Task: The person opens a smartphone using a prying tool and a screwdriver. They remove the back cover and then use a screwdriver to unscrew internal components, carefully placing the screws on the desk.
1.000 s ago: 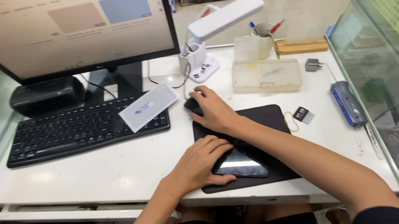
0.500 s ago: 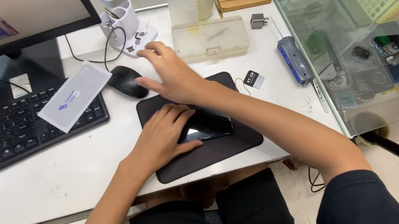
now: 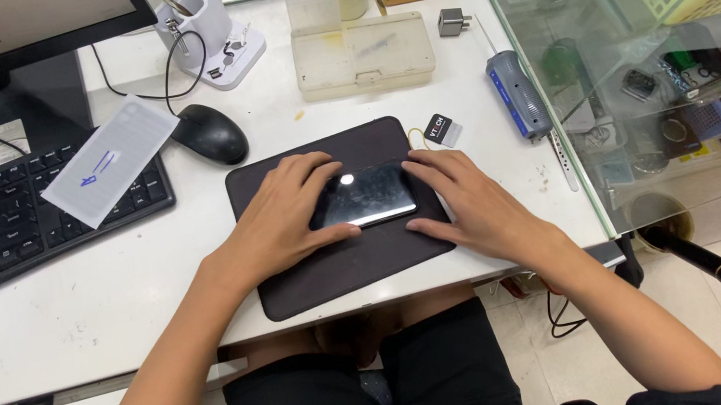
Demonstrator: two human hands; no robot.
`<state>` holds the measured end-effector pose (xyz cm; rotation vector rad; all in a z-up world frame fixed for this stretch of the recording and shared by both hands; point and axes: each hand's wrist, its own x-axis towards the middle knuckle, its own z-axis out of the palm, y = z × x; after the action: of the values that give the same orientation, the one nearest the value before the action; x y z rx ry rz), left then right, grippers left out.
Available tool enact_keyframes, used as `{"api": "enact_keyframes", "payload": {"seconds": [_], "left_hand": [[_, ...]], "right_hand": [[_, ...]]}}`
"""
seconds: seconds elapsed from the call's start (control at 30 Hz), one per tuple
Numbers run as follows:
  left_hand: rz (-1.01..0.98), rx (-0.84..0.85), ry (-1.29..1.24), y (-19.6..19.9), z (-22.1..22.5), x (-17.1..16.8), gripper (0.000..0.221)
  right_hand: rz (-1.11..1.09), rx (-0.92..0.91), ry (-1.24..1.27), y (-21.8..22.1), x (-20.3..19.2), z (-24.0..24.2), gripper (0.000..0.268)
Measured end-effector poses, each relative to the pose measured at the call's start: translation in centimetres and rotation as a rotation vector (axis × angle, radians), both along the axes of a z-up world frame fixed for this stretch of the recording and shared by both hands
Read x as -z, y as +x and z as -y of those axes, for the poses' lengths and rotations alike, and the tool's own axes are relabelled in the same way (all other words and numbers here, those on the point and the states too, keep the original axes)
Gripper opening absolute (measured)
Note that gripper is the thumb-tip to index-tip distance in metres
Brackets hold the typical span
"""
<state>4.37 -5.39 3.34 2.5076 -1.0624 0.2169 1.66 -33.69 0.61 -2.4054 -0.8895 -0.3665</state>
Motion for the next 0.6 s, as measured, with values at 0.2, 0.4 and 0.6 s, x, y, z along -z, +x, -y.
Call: {"api": "enact_keyframes", "payload": {"seconds": [0.2,0.4,0.6], "left_hand": [[0.109,-0.444,0.074,-4.0,-3.6,0.8,0.066],[0.075,-0.480,-0.083,-6.4,-1.5,2.7,0.059],[0.054,-0.407,-0.205,-5.1,0.1,3.5,0.053]], "right_hand": [[-0.029,0.229,0.045,-2.2,1.1,-0.7,0.059],[-0.054,0.441,-0.089,-3.3,1.1,-1.7,0.044],[-0.076,0.479,0.013,-2.7,2.1,-1.5,0.033]]}}
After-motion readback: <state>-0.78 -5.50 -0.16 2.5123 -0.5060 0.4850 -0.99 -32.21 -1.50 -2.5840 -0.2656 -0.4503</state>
